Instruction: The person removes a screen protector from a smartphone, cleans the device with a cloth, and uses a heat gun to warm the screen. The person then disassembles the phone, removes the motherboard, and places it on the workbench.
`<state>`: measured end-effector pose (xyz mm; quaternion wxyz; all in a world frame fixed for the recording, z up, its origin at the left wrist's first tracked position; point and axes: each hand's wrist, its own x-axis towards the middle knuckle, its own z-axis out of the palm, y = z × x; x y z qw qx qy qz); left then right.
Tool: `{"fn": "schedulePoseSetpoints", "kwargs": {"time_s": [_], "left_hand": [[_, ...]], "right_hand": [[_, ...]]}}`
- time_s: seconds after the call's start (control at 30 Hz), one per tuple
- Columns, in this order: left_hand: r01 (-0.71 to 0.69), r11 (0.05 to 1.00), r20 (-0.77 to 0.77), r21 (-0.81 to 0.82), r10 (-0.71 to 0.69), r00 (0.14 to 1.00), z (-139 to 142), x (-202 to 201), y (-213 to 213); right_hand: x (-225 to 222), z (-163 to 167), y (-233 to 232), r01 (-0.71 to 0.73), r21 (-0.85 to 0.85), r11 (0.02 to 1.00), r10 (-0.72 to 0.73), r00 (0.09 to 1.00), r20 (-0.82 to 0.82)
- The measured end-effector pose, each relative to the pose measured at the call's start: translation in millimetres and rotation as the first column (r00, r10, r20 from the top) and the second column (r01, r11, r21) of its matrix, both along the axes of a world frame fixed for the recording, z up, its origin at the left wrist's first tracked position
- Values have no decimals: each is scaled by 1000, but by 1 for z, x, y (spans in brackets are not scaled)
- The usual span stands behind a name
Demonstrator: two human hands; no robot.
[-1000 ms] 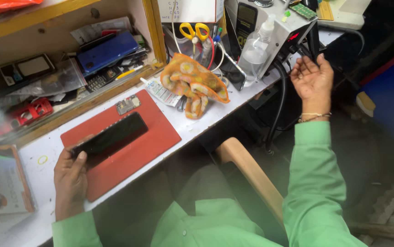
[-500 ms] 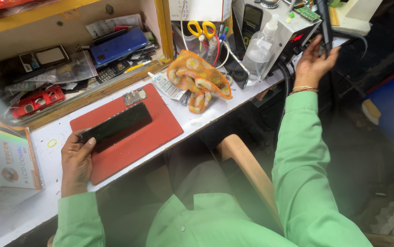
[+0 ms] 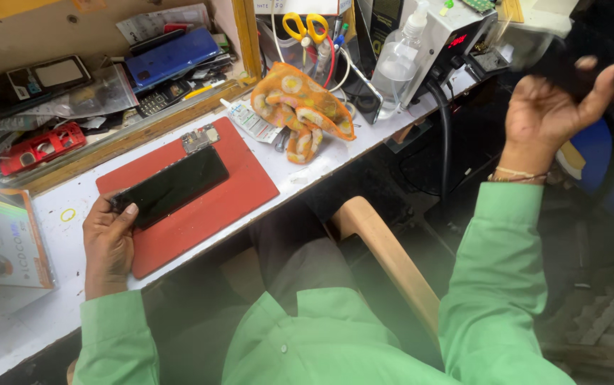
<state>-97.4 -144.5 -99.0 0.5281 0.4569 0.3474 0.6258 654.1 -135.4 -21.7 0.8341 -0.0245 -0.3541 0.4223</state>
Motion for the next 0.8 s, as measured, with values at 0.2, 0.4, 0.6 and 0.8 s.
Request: {"fn": "schedulePoseSetpoints", "kwargs": {"time_s": [0.2, 0.4, 0.6, 0.8], "left_hand": [[6, 1000, 10, 11, -6, 1000, 2, 0, 1], [8, 1000, 25, 21, -9, 1000, 4, 1, 1], [-3, 1000, 22, 8, 3, 1000, 3, 1, -1], [5, 1000, 36, 14, -6, 999, 1, -2, 0]], "right_hand": [[-43, -35, -9, -116, -187, 975, 88, 984, -154], [-66, -52, -2, -124, -255, 959, 106, 991, -83], [-55, -41, 34, 78, -257, 963, -50, 992, 115], [-39, -46, 55, 38, -303, 952, 13, 986, 165]]}}
